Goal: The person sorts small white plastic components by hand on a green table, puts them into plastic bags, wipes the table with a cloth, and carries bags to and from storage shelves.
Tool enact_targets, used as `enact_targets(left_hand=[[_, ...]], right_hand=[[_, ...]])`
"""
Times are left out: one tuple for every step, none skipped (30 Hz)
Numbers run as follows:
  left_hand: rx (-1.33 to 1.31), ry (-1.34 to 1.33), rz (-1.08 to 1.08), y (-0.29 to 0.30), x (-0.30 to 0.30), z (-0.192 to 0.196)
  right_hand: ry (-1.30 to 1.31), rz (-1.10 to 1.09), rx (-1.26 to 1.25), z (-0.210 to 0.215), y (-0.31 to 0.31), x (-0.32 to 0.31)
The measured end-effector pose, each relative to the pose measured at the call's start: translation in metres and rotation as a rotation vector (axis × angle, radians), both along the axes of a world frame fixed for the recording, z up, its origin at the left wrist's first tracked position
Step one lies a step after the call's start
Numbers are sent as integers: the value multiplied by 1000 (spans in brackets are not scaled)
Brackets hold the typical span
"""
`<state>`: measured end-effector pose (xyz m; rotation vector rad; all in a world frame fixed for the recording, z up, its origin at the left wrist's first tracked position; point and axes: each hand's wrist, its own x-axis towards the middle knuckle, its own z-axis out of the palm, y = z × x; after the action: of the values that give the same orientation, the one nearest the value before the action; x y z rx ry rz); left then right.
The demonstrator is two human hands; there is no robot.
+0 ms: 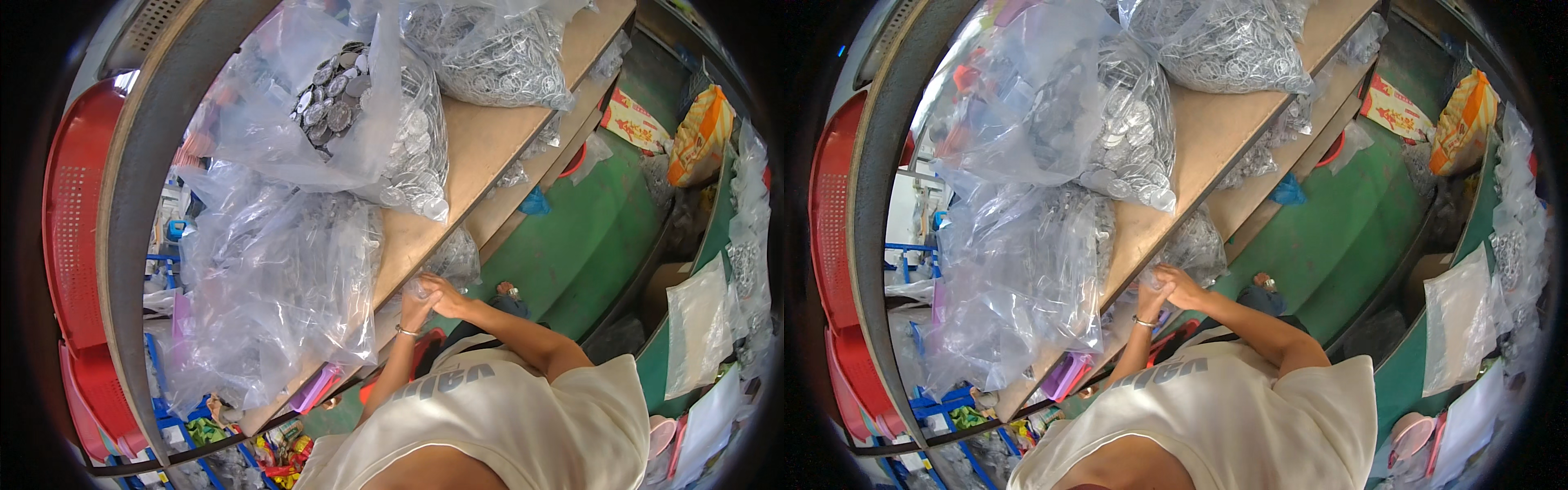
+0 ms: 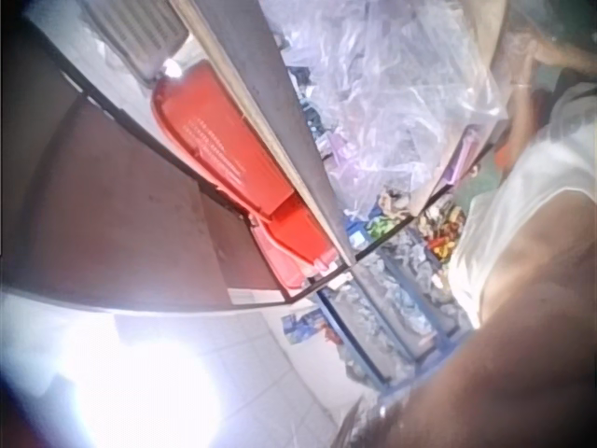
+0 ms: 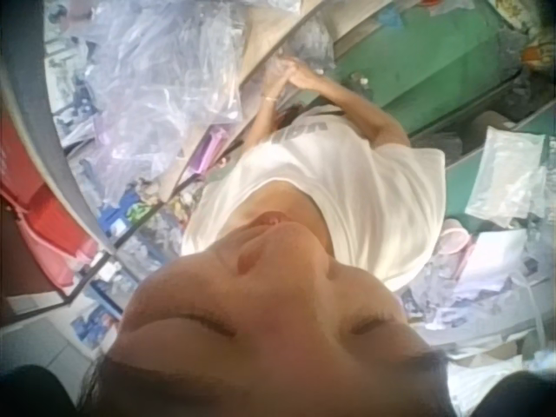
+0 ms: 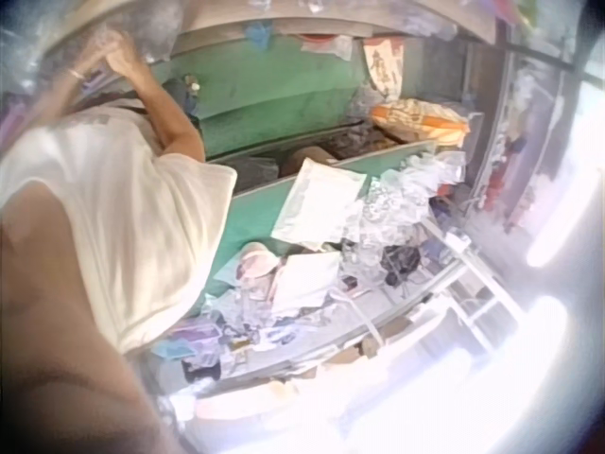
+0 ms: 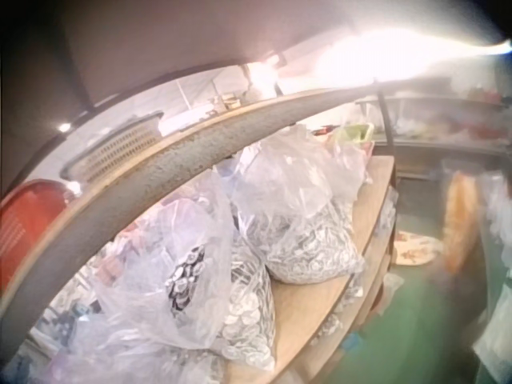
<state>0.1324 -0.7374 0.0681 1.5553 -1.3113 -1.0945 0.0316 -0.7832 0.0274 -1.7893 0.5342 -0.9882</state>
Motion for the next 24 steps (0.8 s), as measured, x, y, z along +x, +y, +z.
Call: enact_targets(left_hand=[[34, 105, 174, 0, -3, -3], [68, 211, 347, -3, -7, -9], [101, 317, 518, -8, -15, -11], [-35, 254, 651, -13, -23, -12], [-54, 268, 678, -15, -24, -10], [-73, 278, 701, -18, -22, -6], [-92, 288, 724, -20, -20, -3], [56, 249, 731, -21, -17, -8], [-38, 217, 711, -22, -17, -8], [-131, 184, 691, -21, -19, -7], [-225, 150, 672, -20, -21, -6], [-172, 105, 669, -17, -26, 4], [-250, 57, 643, -16, -24, 9], [-326, 7, 619, -15, -22, 12], [-395, -36, 587, -13, -25, 12], [-341, -101, 486, -9, -21, 7], [-288, -101, 482, -4, -20, 2], [-232, -95, 473, -3, -23, 3], [-183, -92, 470, -2, -25, 5], [-221, -107, 490, -1, -21, 0], [-197, -80, 506, 0, -17, -4], [-174, -55, 523, 3, -12, -5], [-151, -29, 539, 8, -8, -5], [-171, -8, 538, 10, -8, -3]], right_hand=[[93, 37, 35, 2, 0, -2], [187, 74, 69, 3, -1, -4], [280, 108, 101, 10, -3, -7], [199, 35, 24, 5, -2, -4], [158, 4, 5, 6, -2, -3], [114, -31, -13, 10, -5, -3], [69, -65, -32, 13, -8, -4], [100, -7, 18, 13, -11, -6], [133, 47, 65, 12, -16, -8], [165, 101, 112, 12, -19, -11], [144, 12, 68, 12, -16, -16], [121, -76, 27, 16, -9, -21], [92, -156, -16, 26, -3, -26], [191, -262, -28, 37, -2, -36], [262, -291, -83, 33, -6, -39], [331, -313, -139, 26, -13, -39], [399, -331, -196, 20, -20, -37], [505, -297, -257, 15, -27, -28], [495, -234, -250, 8, -34, -21], [484, -170, -244, 1, -41, -15], [474, -110, -238, -8, -47, -9], [366, -243, -325, -18, -47, -5], [275, -310, -124, -27, -47, -1], [188, -379, 75, -43, -50, 2]])
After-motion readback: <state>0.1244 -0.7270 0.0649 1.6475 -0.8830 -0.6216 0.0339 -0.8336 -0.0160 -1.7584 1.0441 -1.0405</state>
